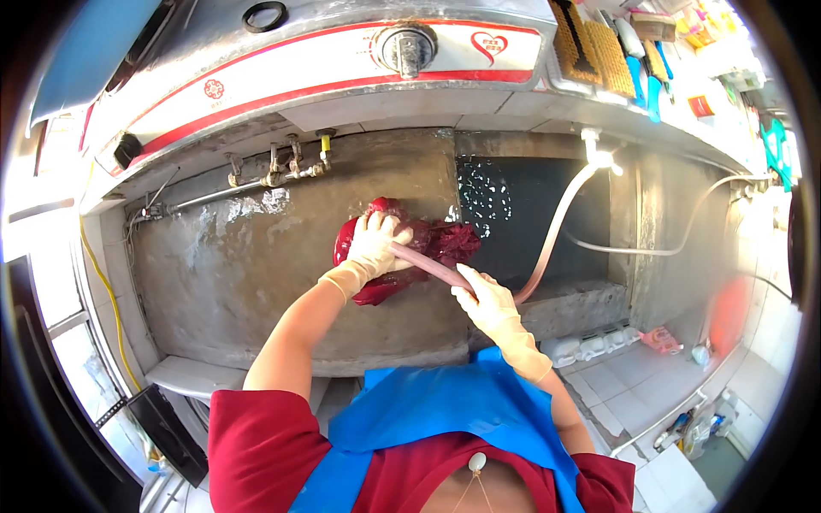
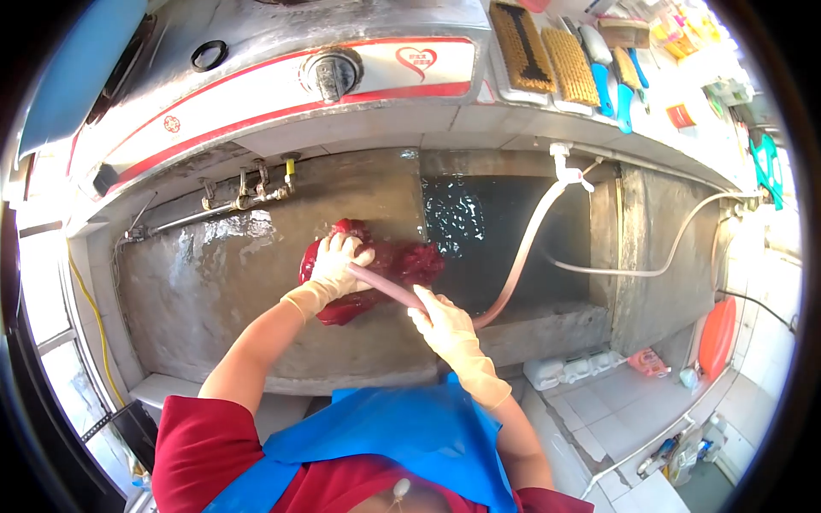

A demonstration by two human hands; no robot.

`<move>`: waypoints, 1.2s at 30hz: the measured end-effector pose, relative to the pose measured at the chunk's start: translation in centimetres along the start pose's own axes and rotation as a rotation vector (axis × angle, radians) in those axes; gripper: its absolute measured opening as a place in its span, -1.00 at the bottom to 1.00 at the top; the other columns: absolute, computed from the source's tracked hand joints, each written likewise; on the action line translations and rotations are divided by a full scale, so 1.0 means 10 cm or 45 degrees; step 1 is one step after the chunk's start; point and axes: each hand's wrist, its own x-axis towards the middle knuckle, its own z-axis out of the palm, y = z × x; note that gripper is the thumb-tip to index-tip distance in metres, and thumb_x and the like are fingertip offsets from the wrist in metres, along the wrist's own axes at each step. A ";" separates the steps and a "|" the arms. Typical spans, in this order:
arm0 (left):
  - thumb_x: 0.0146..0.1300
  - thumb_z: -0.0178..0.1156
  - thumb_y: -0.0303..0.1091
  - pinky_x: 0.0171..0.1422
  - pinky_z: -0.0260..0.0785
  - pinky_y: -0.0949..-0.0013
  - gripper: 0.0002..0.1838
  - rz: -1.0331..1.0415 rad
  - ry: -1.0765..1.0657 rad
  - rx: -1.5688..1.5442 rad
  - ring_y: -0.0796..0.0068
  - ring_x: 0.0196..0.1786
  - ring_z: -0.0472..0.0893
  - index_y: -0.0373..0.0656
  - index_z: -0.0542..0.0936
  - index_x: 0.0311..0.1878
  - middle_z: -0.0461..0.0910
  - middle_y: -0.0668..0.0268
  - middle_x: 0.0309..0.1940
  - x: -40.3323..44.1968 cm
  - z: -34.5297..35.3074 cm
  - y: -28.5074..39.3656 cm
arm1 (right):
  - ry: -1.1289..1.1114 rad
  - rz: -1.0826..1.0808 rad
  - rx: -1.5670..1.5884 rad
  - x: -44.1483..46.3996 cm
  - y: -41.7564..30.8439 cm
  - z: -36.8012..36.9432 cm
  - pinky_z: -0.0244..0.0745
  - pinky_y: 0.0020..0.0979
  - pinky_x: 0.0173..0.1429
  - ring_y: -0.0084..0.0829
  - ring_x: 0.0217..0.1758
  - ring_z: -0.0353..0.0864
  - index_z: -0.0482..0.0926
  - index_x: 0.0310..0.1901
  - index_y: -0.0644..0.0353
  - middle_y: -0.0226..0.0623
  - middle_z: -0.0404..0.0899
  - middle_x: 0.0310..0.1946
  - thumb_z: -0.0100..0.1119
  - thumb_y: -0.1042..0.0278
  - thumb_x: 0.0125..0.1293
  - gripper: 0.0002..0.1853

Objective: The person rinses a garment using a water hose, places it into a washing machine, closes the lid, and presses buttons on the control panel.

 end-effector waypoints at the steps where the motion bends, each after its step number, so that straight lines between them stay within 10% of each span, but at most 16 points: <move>1: 0.00 0.38 0.20 0.39 0.20 -0.25 -0.38 -0.005 -0.029 0.002 -0.06 0.33 0.34 0.17 0.61 0.14 0.43 0.15 0.24 0.03 0.01 -0.04 | 0.026 -0.012 -0.002 0.01 0.01 0.02 0.58 -0.07 -0.12 -0.02 -0.20 0.67 0.49 0.27 0.06 -0.09 0.66 -0.19 0.21 0.13 0.38 -0.54; 16: 0.12 0.32 0.03 0.19 0.43 0.15 -0.67 -0.033 -0.022 -0.082 0.22 0.01 0.58 0.01 0.67 -0.19 0.60 0.33 -0.17 0.41 0.13 -0.18 | 0.018 0.013 0.043 0.25 -0.05 0.02 0.61 -0.19 -0.11 -0.11 -0.21 0.70 0.56 0.20 0.17 -0.09 0.69 -0.21 0.28 0.22 0.35 -0.58; 22: 0.15 0.33 -0.01 0.26 0.39 0.11 -0.64 -0.144 -0.129 -0.142 0.21 0.16 0.53 0.04 0.64 -0.06 0.56 0.33 -0.04 0.39 0.03 -0.16 | 0.129 0.012 -0.014 0.01 -0.02 -0.09 0.60 -0.14 -0.14 -0.09 -0.25 0.69 0.57 0.20 0.14 -0.11 0.68 -0.28 0.27 0.20 0.36 -0.58; 28: 0.32 0.18 0.23 0.56 -0.21 -0.40 -0.24 -0.385 0.173 -0.266 -0.31 0.57 0.00 0.11 0.30 0.48 0.08 -0.02 0.55 0.39 -0.13 -0.24 | 0.100 0.135 -0.063 -0.33 0.15 -0.22 0.59 -0.05 -0.14 0.01 -0.25 0.68 0.51 0.25 0.01 -0.06 0.64 -0.22 0.19 0.11 0.38 -0.56; 36: 0.16 0.15 0.44 0.61 -0.13 -0.26 -0.12 0.242 -0.445 0.152 -0.28 0.60 -0.06 0.51 0.18 0.55 -0.04 0.13 0.62 0.16 -0.41 0.32 | 0.140 0.141 -0.014 -0.40 0.21 -0.15 0.56 -0.05 -0.15 0.03 -0.24 0.66 0.50 0.27 0.05 -0.04 0.62 -0.25 0.23 0.13 0.36 -0.52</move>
